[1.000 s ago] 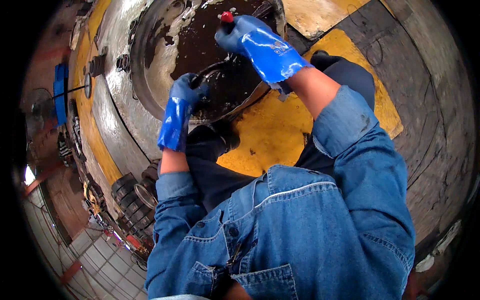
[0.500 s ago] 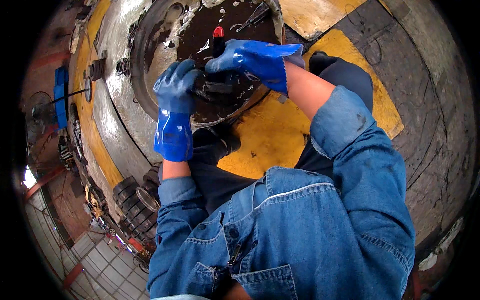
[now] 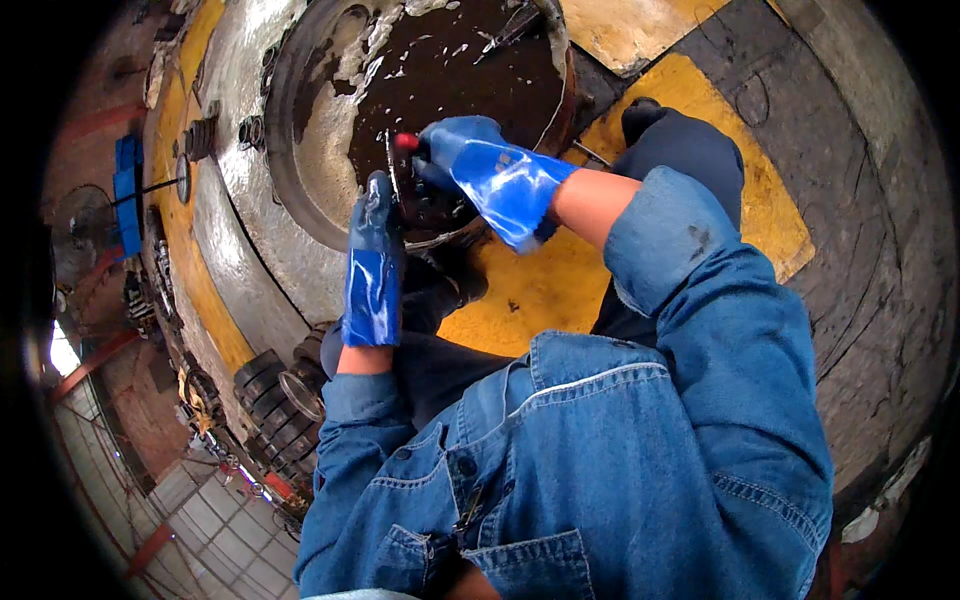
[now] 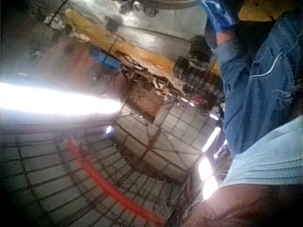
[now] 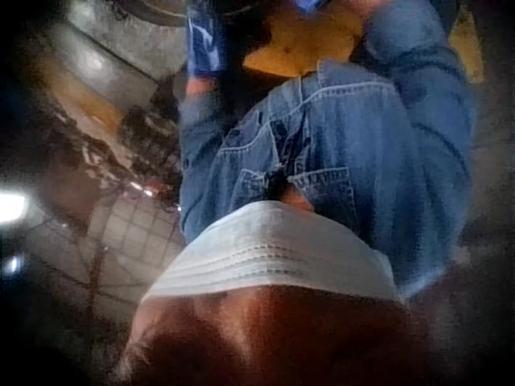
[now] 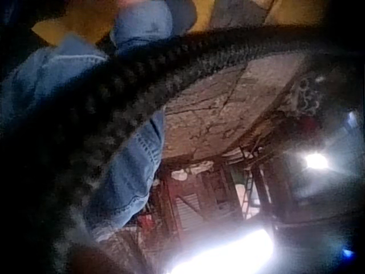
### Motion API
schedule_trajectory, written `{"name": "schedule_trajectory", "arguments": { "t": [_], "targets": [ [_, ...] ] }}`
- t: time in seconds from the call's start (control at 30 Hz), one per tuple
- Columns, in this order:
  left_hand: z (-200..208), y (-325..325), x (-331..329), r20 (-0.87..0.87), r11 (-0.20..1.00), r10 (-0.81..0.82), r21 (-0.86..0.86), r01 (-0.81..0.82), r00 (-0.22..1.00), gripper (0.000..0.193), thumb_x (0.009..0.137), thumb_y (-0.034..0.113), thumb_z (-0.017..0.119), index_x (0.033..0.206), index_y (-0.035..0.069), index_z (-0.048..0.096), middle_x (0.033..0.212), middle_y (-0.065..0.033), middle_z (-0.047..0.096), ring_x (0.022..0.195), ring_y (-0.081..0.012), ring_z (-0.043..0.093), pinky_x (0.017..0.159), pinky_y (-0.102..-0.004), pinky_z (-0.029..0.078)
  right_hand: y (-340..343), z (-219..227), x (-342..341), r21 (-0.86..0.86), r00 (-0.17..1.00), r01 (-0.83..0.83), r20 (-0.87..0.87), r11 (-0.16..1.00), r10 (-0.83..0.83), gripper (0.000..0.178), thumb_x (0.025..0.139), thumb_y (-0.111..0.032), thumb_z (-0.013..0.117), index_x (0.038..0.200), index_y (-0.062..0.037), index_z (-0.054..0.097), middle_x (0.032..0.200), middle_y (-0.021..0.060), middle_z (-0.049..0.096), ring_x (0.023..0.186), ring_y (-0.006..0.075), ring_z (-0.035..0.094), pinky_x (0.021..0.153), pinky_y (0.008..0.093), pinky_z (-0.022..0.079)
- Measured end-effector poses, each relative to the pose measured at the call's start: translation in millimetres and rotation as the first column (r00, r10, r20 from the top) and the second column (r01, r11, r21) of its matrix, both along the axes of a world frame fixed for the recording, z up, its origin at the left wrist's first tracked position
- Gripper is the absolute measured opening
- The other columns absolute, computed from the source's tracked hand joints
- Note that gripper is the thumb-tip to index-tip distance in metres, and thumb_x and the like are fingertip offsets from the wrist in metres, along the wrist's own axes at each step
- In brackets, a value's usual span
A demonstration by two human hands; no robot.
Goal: The person scrubs small, circular metal parts with a red-handled brush over a basin filled with dark liquid. The person repeatedly dips the parts into the liquid and scrubs them, then places the cleaned parts onto a pile on the floor to the left.
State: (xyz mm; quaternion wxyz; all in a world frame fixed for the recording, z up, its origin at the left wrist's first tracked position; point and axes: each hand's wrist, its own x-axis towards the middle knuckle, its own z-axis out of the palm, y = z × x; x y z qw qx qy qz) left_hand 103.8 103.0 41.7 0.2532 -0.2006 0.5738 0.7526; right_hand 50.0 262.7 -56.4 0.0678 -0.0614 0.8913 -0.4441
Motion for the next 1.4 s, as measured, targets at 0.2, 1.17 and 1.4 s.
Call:
{"name": "schedule_trajectory", "arguments": {
  "t": [0.2,1.17,1.4],
  "targets": [
    [-95,-43,4,-0.346,0.658,-0.388,-0.753,-0.006,0.854,0.065,0.09,0.038,0.08,0.14,0.002,0.059,0.122,-0.0179,0.073,0.105,-0.031,0.073,0.094,-0.0406,0.057,-14,-3,-6,-0.02,0.999,0.025,0.028,1.0,-0.024,0.038,0.097,-0.047,0.061,0.093,-0.0122,0.077,0.094,0.0188,0.074,0.093,0.0422,0.07,0.081,0.0485,0.056],
    [-20,-42,-116,0.015,0.528,-0.654,-0.707,0.47,0.757,0.049,0.105,0.043,0.058,0.121,-0.001,0.073,0.103,-0.0069,0.076,0.087,-0.0156,0.068,0.08,-0.0266,0.052,54,36,-18,-0.689,0.855,-0.094,0.314,0.719,0.413,0.038,0.084,-0.038,0.078,0.101,-0.0042,0.077,0.088,0.0064,0.074,0.082,0.0164,0.067,0.074,0.0343,0.054],
    [-41,-17,-131,0.267,0.411,-0.627,-0.684,0.602,0.732,0.047,0.1,0.054,0.061,0.101,0.011,0.079,0.073,-0.0016,0.067,0.057,-0.0119,0.048,0.05,-0.0294,0.032,36,14,1,0.071,0.94,-0.339,-0.019,0.938,0.341,0.034,0.086,-0.04,0.072,0.103,-0.012,0.077,0.094,0.0189,0.075,0.092,0.039,0.072,0.08,0.0477,0.057]
  ]
}}
